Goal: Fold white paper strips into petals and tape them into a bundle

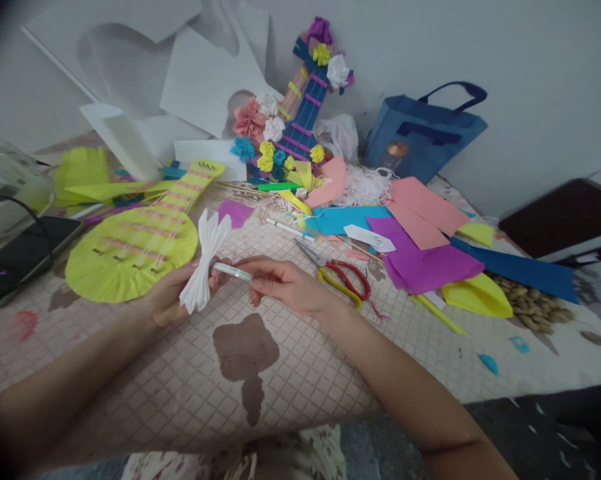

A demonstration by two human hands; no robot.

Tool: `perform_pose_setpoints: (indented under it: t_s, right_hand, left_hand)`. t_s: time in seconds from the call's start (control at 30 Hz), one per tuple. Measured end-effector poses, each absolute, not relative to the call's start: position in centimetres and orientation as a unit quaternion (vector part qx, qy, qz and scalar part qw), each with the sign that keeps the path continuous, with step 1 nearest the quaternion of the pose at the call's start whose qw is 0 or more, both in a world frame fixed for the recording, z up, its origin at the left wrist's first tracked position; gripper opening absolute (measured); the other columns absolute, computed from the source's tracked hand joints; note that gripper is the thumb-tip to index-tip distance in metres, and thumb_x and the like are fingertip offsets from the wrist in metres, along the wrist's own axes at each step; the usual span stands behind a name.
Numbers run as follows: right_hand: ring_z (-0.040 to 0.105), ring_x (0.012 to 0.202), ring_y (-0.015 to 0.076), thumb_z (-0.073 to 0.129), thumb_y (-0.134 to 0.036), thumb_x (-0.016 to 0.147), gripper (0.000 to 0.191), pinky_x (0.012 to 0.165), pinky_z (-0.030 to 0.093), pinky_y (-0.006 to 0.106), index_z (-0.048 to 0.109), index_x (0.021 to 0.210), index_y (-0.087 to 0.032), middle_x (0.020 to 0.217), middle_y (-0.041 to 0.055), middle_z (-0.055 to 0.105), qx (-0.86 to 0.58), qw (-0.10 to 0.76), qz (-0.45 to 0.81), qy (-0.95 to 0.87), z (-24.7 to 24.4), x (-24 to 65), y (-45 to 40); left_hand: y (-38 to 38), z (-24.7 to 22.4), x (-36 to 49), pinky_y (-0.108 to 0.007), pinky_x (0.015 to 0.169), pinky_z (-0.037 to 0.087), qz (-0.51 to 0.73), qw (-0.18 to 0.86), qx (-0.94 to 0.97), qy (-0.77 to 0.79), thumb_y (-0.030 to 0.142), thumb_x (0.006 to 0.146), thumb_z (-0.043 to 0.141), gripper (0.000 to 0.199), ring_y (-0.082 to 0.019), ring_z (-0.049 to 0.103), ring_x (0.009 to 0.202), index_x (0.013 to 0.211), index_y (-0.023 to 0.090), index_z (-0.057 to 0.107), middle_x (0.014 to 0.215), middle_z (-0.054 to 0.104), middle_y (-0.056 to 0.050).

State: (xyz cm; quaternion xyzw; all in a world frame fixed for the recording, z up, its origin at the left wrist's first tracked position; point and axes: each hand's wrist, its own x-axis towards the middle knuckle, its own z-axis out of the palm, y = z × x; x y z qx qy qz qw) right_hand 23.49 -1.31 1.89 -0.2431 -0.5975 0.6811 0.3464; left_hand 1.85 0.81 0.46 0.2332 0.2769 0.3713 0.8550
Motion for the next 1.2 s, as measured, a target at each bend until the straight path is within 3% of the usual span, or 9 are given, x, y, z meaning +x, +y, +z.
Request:
perform_pose_setpoints:
  t_s: [0.23, 0.4, 0.53, 0.77, 1.07, 1.2]
  right_hand:
    - [0.055, 0.076, 0.0097, 0.064, -0.033, 0.082, 0.025, 0.072, 0.048, 0.027, 0.064, 0.103, -0.020, 0.113, 0.0062, 0.057, -0.244, 0.366, 0.702, -0.560, 1.69, 23.12, -1.55]
    - [0.054, 0.080, 0.0108, 0.063, -0.031, 0.083, 0.020, 0.074, 0.047, 0.027, 0.065, 0.098, -0.019, 0.111, 0.0062, 0.058, -0.252, 0.381, 0.709, -0.538, 1.91, 23.04, -1.89]
    - [0.054, 0.078, 0.0109, 0.062, -0.030, 0.082, 0.018, 0.068, 0.046, 0.025, 0.065, 0.094, -0.017, 0.105, 0.0067, 0.059, -0.261, 0.384, 0.693, -0.552, 2.12, 22.98, -1.90]
    - [0.051, 0.062, 0.0073, 0.059, -0.024, 0.082, 0.015, 0.053, 0.039, 0.021, 0.066, 0.093, -0.017, 0.086, 0.0028, 0.060, -0.330, 0.384, 0.648, -0.569, 2.14, 23.05, -1.86]
    - [0.050, 0.063, 0.0064, 0.061, -0.024, 0.079, 0.009, 0.054, 0.040, 0.021, 0.064, 0.081, -0.016, 0.096, 0.0041, 0.060, -0.358, 0.375, 0.656, -0.549, 2.29, 22.62, -2.15]
    - [0.051, 0.065, 0.0069, 0.060, -0.023, 0.080, 0.010, 0.055, 0.042, 0.021, 0.066, 0.085, -0.016, 0.098, 0.0047, 0.061, -0.341, 0.378, 0.659, -0.554, 2.15, 22.78, -2.00]
  left_hand:
    - [0.65, 0.30, 1.70, -0.012, 0.058, 0.055, 0.368, 0.851, 0.252, 0.276, 0.017, 0.080, 0.061, 0.007, -0.009, 0.064, 0.060, 0.082, 0.012, 0.065, 0.070, 0.066, -0.003]
    - [0.63, 0.45, 1.89, -0.011, 0.056, 0.052, 0.371, 0.840, 0.309, 0.247, 0.025, 0.071, 0.074, 0.021, -0.009, 0.063, 0.060, 0.083, 0.009, 0.068, 0.069, 0.066, -0.004]
    - [0.59, 0.80, 2.11, -0.011, 0.051, 0.048, 0.364, 0.826, 0.355, 0.243, 0.032, 0.068, 0.077, 0.029, -0.007, 0.059, 0.056, 0.085, 0.009, 0.070, 0.066, 0.066, -0.003]
    - [0.50, 1.06, 1.97, -0.011, 0.054, 0.048, 0.372, 0.800, 0.368, 0.293, 0.031, 0.067, 0.077, 0.027, -0.008, 0.061, 0.059, 0.082, 0.010, 0.070, 0.072, 0.069, -0.005]
    - [0.34, 0.20, 1.93, -0.013, 0.057, 0.049, 0.353, 0.790, 0.385, 0.321, 0.030, 0.068, 0.076, 0.023, -0.010, 0.064, 0.063, 0.081, 0.013, 0.067, 0.074, 0.071, -0.005]
    - [0.38, 0.44, 2.05, -0.013, 0.058, 0.049, 0.360, 0.793, 0.374, 0.317, 0.032, 0.066, 0.077, 0.026, -0.009, 0.063, 0.062, 0.079, 0.012, 0.069, 0.072, 0.070, -0.005]
